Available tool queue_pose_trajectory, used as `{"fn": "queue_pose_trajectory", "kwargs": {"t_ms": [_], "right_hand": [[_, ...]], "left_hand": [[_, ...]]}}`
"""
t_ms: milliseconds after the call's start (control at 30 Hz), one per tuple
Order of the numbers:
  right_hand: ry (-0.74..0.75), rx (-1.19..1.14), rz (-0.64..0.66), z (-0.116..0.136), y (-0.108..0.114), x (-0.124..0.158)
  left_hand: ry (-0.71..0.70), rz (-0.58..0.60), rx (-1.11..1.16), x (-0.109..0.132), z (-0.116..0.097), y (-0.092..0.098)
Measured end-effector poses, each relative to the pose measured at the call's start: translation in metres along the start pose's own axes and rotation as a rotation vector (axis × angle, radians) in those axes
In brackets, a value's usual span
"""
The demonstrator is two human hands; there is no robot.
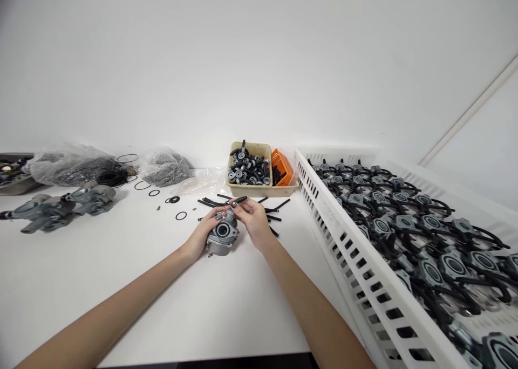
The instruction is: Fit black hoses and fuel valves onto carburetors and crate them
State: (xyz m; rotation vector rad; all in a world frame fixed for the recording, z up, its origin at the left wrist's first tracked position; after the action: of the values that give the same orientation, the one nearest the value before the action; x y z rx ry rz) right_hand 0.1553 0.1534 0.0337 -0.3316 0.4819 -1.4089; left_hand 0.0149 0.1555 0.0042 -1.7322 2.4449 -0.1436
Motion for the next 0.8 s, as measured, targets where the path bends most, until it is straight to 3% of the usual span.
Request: {"fn": "queue_pose_trajectory", "kwargs": {"t_ms": [200, 433, 800], "right_hand": [[0.004, 0.017, -0.013, 0.0000, 0.0010, -0.0008], [0.117, 0.150, -0.050, 0.0039, 0.0006, -0.0011], [0.118, 0.226, -0.048, 0.0023, 0.0003, -0.0015]], "left_hand": [[-0.024, 0.021, -0.008, -0.0008, 0.0015, -0.0001], [-0.045, -0.003, -0.052, -0.0005, -0.0007, 0.0001], [-0.061, 0.003, -0.096, 0.0019, -0.0039, -0.0016]]}}
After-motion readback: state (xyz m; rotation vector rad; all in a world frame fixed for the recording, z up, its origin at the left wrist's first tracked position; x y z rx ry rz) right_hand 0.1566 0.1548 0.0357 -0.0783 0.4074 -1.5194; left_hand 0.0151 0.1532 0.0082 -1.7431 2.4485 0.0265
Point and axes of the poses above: each hand's wrist, its own x-axis away from the middle knuckle, its own y-axis out of the back of the hand, z = x × y, the point moved 3 cm from there along -x, towards the middle knuckle, and after that the axes turned 4 degrees about -x, right-handed, at the moved point
